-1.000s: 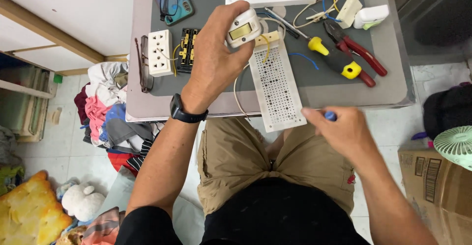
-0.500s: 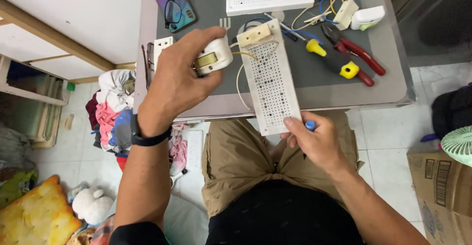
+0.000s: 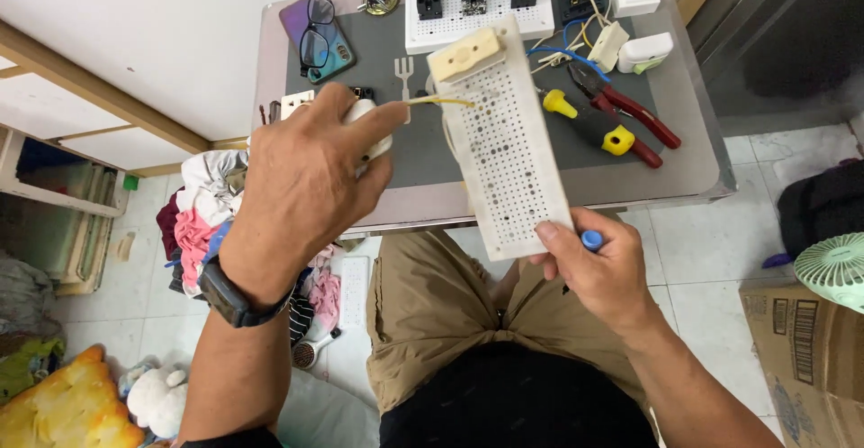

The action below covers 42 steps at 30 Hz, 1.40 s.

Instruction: Wiring and assembling electrical components like sockets and switches onto a mounting plate using hand tools.

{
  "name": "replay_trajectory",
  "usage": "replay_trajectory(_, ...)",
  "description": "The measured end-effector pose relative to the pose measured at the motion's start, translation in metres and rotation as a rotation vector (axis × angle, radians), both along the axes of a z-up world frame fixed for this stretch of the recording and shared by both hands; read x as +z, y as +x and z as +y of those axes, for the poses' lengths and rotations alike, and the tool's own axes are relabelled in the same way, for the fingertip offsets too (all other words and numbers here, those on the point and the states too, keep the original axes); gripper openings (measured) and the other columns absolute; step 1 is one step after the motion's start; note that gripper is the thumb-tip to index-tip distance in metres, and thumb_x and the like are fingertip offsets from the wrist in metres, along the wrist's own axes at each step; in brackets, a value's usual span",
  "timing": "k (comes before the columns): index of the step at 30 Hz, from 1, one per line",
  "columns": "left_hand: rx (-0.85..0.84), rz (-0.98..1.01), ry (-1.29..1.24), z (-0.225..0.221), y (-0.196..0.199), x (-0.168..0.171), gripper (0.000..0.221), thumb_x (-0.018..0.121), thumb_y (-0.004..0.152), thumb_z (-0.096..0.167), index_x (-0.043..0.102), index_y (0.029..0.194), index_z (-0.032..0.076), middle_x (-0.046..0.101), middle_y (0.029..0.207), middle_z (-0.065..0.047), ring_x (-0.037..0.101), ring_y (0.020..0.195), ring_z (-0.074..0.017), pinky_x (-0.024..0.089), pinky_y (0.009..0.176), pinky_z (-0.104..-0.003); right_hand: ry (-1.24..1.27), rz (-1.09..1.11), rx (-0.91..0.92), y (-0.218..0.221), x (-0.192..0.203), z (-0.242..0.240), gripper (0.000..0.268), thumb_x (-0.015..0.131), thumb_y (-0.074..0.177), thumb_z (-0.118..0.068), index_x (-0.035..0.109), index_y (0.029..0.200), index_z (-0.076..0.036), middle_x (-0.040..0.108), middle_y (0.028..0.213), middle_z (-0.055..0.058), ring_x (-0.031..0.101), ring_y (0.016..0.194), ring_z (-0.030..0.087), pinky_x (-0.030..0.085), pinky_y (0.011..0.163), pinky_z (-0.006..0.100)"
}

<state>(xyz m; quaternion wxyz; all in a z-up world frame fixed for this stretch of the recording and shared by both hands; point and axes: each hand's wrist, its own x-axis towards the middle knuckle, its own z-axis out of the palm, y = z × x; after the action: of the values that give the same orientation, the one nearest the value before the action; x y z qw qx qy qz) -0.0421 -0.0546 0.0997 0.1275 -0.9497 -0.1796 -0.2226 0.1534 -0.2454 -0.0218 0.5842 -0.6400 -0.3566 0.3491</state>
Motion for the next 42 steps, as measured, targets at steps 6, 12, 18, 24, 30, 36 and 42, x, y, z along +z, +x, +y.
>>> replay_trajectory(6,-0.001,-0.127,-0.183,0.002,0.003,-0.015,0.011,0.074,0.094,0.019,0.073,0.101,0.010,0.053,0.075,-0.005,0.053,0.050,-0.0175,0.049,0.041,-0.035,-0.088,-0.086,0.066,-0.010,0.006,0.000,0.032,0.062,0.085,-0.025,0.073,0.100,0.000,0.079,0.082,0.014,0.065,0.048,0.014,0.054,0.041,0.022)
replay_trajectory(12,0.082,-0.095,-0.580,-0.009,0.007,0.000,0.030,0.067,0.089,0.021,0.048,0.110,0.012,0.050,0.060,-0.001,0.045,0.048,-0.0198,0.042,0.054,-0.036,-0.012,-0.128,0.010,-0.006,-0.007,0.002,0.026,0.062,0.086,-0.022,0.072,0.095,0.001,0.076,0.074,0.012,0.062,0.045,0.013,0.052,0.041,0.022)
replay_trajectory(18,0.063,-0.027,-0.349,0.000,0.014,-0.016,0.031,0.059,0.083,0.016,0.072,0.110,0.010,0.061,0.070,-0.004,0.057,0.053,-0.0262,0.043,0.042,-0.043,0.064,-0.223,0.081,-0.003,-0.018,-0.002,0.029,0.061,0.086,-0.029,0.070,0.092,-0.002,0.075,0.075,0.008,0.065,0.051,0.012,0.054,0.042,0.020)
replay_trajectory(24,0.301,0.150,-0.413,0.009,0.017,-0.020,0.056,0.067,0.086,0.043,0.060,0.124,0.003,0.068,0.066,-0.014,0.064,0.060,-0.0382,0.048,0.052,-0.048,0.087,-0.305,0.076,-0.003,-0.030,-0.003,0.030,0.062,0.086,-0.031,0.068,0.093,-0.002,0.076,0.076,0.008,0.068,0.052,0.012,0.055,0.041,0.020)
replay_trajectory(30,0.222,0.038,-0.578,0.000,0.024,-0.004,0.021,0.056,0.083,0.021,0.075,0.080,0.014,0.073,0.071,-0.001,0.062,0.055,-0.0243,0.047,0.057,-0.040,0.145,-0.432,0.049,-0.003,-0.040,-0.002,0.022,0.066,0.086,-0.024,0.065,0.082,-0.003,0.066,0.062,0.002,0.049,0.042,0.009,0.040,0.031,0.022)
replay_trajectory(36,0.422,0.332,-0.510,-0.012,0.041,0.007,0.028,0.053,0.093,0.036,0.078,0.090,0.022,0.068,0.058,-0.001,0.061,0.053,-0.0236,0.045,0.048,-0.039,0.130,-0.534,0.012,-0.007,-0.045,-0.003,0.031,0.068,0.085,-0.027,0.053,0.065,-0.008,0.044,0.050,-0.002,0.038,0.043,0.010,0.028,0.037,0.026)
replay_trajectory(42,0.157,0.099,-0.753,-0.022,0.051,0.003,0.042,0.078,0.083,0.037,0.059,0.107,0.008,0.051,0.054,0.005,0.042,0.041,-0.0083,0.038,0.035,-0.025,0.081,-0.178,0.084,-0.003,-0.032,-0.001,0.024,0.063,0.085,-0.025,0.071,0.084,-0.003,0.075,0.064,0.006,0.064,0.044,0.011,0.051,0.037,0.022)
